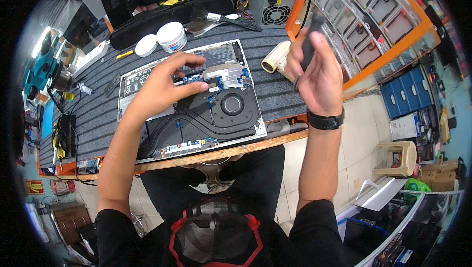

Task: The person works on the internal components of a disassembled laptop, using a screwdriver to tighten screws on the motherboard and a heat gun to apply heat to specific areas. The person also handles a small white component and manipulates internal cables.

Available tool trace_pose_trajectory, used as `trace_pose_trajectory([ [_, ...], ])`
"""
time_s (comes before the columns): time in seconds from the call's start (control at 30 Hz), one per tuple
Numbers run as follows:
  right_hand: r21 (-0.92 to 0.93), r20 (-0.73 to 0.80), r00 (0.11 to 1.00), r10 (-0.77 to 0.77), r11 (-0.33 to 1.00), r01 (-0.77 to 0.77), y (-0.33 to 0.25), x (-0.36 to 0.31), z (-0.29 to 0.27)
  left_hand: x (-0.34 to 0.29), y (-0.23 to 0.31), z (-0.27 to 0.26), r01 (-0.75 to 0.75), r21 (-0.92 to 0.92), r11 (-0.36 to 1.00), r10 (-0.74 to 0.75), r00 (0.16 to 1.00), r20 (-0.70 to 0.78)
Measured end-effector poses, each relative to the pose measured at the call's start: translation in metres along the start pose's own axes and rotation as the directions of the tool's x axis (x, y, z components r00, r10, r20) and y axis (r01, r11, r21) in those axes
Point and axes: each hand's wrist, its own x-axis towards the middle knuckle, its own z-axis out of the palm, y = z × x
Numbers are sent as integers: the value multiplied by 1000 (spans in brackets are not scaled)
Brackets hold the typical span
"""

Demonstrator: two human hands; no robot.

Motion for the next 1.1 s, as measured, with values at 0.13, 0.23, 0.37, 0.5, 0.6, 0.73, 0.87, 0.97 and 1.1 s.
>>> trace_pose_trajectory([
  [0.13, -848, -121, 983, 140, 499, -176, 24, -6, 5, 12, -6, 22, -155, 248, 956, 159, 987, 3],
  [0.23, -966, -147, 981, 125, 194, -170, 44, 1, 3, 22, -5, 34, -178, 330, 927, 174, 984, 42],
  [0.37, -957, -197, 957, 213, 171, -235, 44, 6, 8, 27, 2, 42, -136, 352, 926, 121, 991, 64],
  [0.5, -929, -184, 953, 239, 273, -248, 53, 5, 0, 27, -2, 45, -139, 385, 912, 125, 990, 61],
  [0.6, -882, -228, 927, 299, 340, -327, 52, 6, 0, 27, -3, 47, -125, 383, 915, 110, 992, 62],
  [0.73, -562, -314, 813, 491, 594, -576, 48, 5, -4, 27, -6, 49, -133, 369, 920, 126, 991, 44],
  [0.87, -404, -313, 796, 518, 686, -606, 46, 3, -2, 28, -5, 49, -141, 363, 921, 139, 990, 34],
  [0.97, -430, -328, 797, 507, 672, -604, 46, 2, 0, 30, -3, 49, -148, 365, 919, 145, 989, 35],
  [1.1, -468, -291, 870, 398, 734, -492, 38, 0, 7, 35, -6, 49, -155, 307, 939, 162, 987, 3],
])
